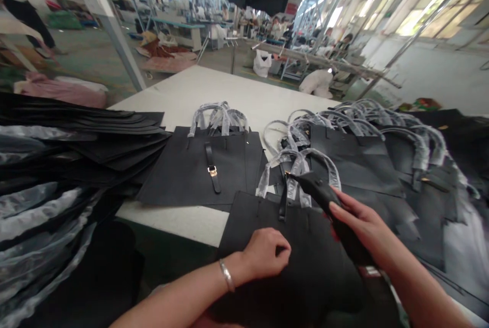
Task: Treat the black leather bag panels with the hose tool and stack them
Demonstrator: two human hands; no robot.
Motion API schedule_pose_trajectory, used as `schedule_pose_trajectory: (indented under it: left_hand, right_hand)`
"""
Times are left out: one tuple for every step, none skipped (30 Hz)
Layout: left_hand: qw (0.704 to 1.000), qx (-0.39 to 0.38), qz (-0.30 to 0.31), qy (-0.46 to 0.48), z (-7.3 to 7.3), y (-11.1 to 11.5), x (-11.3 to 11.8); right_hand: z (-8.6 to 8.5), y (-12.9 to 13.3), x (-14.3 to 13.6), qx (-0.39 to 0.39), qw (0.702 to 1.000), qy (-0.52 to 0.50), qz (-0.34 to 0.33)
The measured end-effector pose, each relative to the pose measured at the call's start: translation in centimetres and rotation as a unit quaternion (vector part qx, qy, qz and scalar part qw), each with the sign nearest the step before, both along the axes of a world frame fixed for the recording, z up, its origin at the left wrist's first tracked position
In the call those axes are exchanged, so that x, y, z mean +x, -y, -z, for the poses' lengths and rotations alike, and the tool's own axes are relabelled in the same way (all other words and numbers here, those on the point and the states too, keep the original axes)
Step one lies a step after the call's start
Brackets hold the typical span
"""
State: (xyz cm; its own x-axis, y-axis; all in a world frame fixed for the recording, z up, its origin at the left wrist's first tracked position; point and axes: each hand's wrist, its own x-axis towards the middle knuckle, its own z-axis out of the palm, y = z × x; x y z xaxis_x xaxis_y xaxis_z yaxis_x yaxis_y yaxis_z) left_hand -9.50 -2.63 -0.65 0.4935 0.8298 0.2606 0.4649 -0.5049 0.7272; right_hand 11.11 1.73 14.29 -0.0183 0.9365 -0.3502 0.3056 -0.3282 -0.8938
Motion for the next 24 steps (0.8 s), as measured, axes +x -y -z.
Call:
schedule_pose_trajectory:
  left_hand:
    - [0.999,-0.031,-0.033,0.019,-0.3,-1.1,-0.2]
    - [0.996,-0.046,-0.068,0.029,-0.7,-2.3,-0.4]
    - [0.994,-0.042,-0.095,0.027,-1.1,-3.7,-0.6]
    - [0.994,-0.021,-0.110,0.013,-1.4,-5.3,-0.7]
    - [0.994,0.010,-0.110,-0.010,-1.8,-6.9,-0.8]
    - [0.993,0.044,-0.099,-0.041,-2.0,-8.5,-0.8]
    - [0.991,0.077,-0.081,-0.078,-2.2,-10.1,-0.7]
    - [0.986,0.107,-0.059,-0.116,-2.4,-11.7,-0.5]
    - [0.978,0.136,-0.037,-0.156,-2.5,-13.1,-0.3]
    - [0.967,0.165,-0.013,-0.194,-2.7,-14.5,0.0]
    - [0.955,0.190,0.012,-0.229,-2.8,-15.7,0.2]
    - [0.943,0.209,0.038,-0.257,-3.0,-16.9,0.4]
    - [0.933,0.222,0.060,-0.278,-3.2,-17.9,0.4]
    - [0.925,0.230,0.077,-0.291,-3.5,-18.8,0.4]
    - [0.920,0.238,0.093,-0.296,-3.8,-19.6,0.3]
    - [0.917,0.245,0.113,-0.294,-4.3,-20.3,0.1]
    - [0.912,0.253,0.141,-0.289,-4.9,-20.7,-0.2]
    - [0.907,0.259,0.173,-0.284,-5.5,-21.1,-0.6]
    - [0.899,0.262,0.205,-0.283,-6.3,-21.3,-1.1]
    - [0.891,0.264,0.233,-0.286,-7.1,-21.3,-1.5]
    - [0.884,0.265,0.251,-0.292,-7.9,-21.1,-2.1]
    - [0.878,0.268,0.261,-0.298,-8.9,-20.8,-2.6]
    - [0.874,0.275,0.265,-0.301,-9.8,-20.3,-3.0]
    - [0.870,0.285,0.270,-0.297,-10.7,-19.6,-3.5]
  right_hand:
    - [0.5,0.9,1.0,-0.009,1.000,0.004,0.015]
    - [1.3,1.8,1.7,-0.021,0.999,0.008,0.024]
    - [2.2,2.8,2.2,-0.027,0.999,0.013,0.028]
    - [3.2,3.8,2.6,-0.036,0.999,0.016,0.027]
    - [4.2,4.7,2.7,-0.042,0.999,0.016,0.025]
    - [5.3,5.5,2.8,-0.042,0.999,0.012,0.021]
    - [6.3,6.2,2.7,-0.040,0.999,0.008,0.014]
    - [7.2,6.7,2.7,-0.031,0.999,0.010,0.006]
    - [8.1,7.1,2.6,-0.020,1.000,0.015,-0.004]
    - [8.9,7.4,2.5,-0.004,1.000,0.025,-0.012]
    - [9.6,7.6,2.4,0.011,0.999,0.040,-0.015]
    - [10.2,7.7,2.4,0.022,0.998,0.054,-0.016]
    - [10.7,7.8,2.3,0.030,0.997,0.066,-0.014]
    - [11.1,7.8,2.3,0.034,0.997,0.074,-0.011]
    - [11.3,7.8,2.4,0.036,0.996,0.077,-0.009]
    - [11.5,7.8,2.4,0.037,0.996,0.076,-0.009]
    - [11.6,7.8,2.4,0.039,0.996,0.074,-0.010]
    - [11.6,7.8,2.4,0.041,0.996,0.072,-0.013]
    - [11.6,7.7,2.3,0.043,0.996,0.070,-0.017]
    - [11.5,7.7,2.3,0.045,0.996,0.069,-0.018]
    - [11.5,7.6,2.2,0.047,0.996,0.067,-0.019]
    - [11.3,7.6,2.2,0.047,0.997,0.065,-0.018]
    - [11.2,7.5,2.1,0.048,0.997,0.062,-0.016]
    - [11.1,7.5,2.0,0.048,0.997,0.059,-0.012]
